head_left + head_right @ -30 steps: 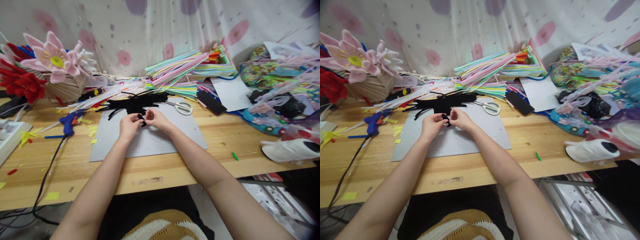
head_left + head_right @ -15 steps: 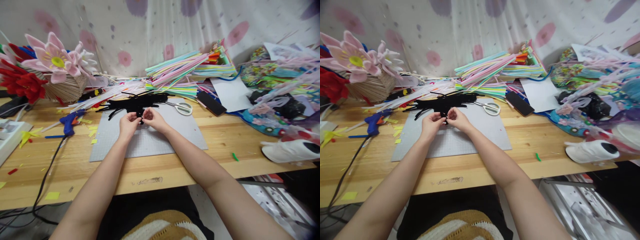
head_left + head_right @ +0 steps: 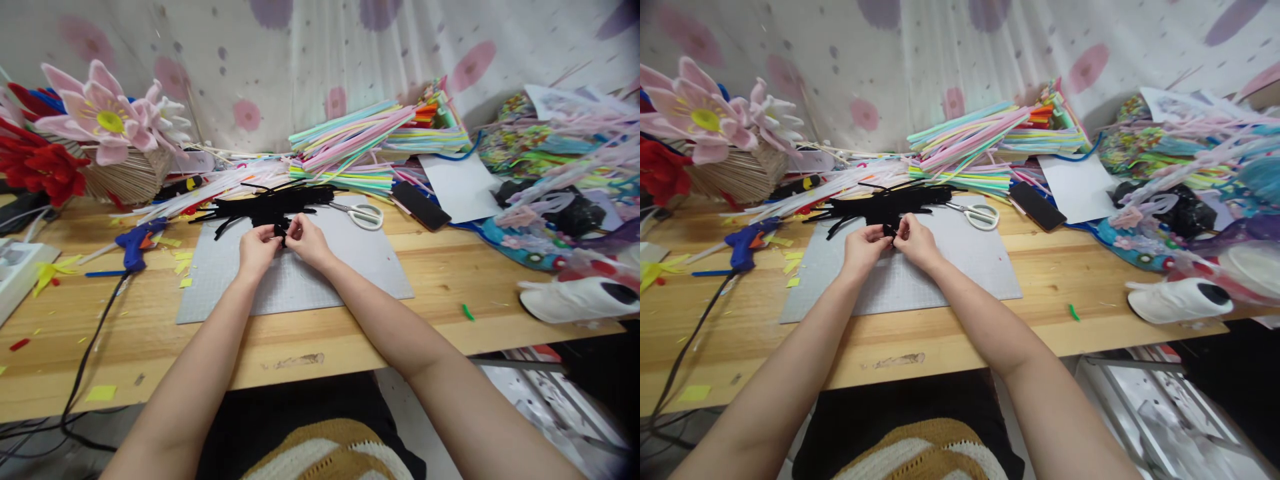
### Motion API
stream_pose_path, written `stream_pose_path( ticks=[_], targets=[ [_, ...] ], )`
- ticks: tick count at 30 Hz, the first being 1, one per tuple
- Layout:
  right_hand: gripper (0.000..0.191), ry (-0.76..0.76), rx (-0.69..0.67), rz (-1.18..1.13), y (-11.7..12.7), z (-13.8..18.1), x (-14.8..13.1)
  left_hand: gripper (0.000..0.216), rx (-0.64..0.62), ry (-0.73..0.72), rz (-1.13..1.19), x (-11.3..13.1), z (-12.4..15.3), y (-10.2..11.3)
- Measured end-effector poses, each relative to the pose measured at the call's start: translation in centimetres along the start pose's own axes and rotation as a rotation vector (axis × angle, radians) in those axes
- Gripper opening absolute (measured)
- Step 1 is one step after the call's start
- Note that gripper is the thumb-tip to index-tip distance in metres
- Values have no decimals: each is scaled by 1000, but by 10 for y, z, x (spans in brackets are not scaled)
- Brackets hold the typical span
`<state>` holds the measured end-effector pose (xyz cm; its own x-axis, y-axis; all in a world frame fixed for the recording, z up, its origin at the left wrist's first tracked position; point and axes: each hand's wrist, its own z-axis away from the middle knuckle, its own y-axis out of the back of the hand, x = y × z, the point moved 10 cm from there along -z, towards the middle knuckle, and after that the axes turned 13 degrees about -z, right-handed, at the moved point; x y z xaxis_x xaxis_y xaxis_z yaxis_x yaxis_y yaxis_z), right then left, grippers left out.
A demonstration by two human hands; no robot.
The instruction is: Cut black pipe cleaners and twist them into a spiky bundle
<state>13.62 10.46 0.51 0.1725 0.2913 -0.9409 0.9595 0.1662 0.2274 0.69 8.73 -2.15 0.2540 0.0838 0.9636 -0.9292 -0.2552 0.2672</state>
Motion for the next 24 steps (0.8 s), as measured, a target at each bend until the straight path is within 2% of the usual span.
stream_pose_path(
  ticks=[6,14,18,24],
  targets=[
    [13,100,30,146,-2,1,-12,29,109,-142,-225,17,5,10],
    [13,129,33,190,-3,2,-14,25,146,-86,-226,16,7,13],
    [13,126,-14,107,-6,0,-12,22,107,-57,-139,10,5,9],
    [17,40,-84,-112,-8,-3,-2,22,81,43,16,-5,2,6]
  ],
)
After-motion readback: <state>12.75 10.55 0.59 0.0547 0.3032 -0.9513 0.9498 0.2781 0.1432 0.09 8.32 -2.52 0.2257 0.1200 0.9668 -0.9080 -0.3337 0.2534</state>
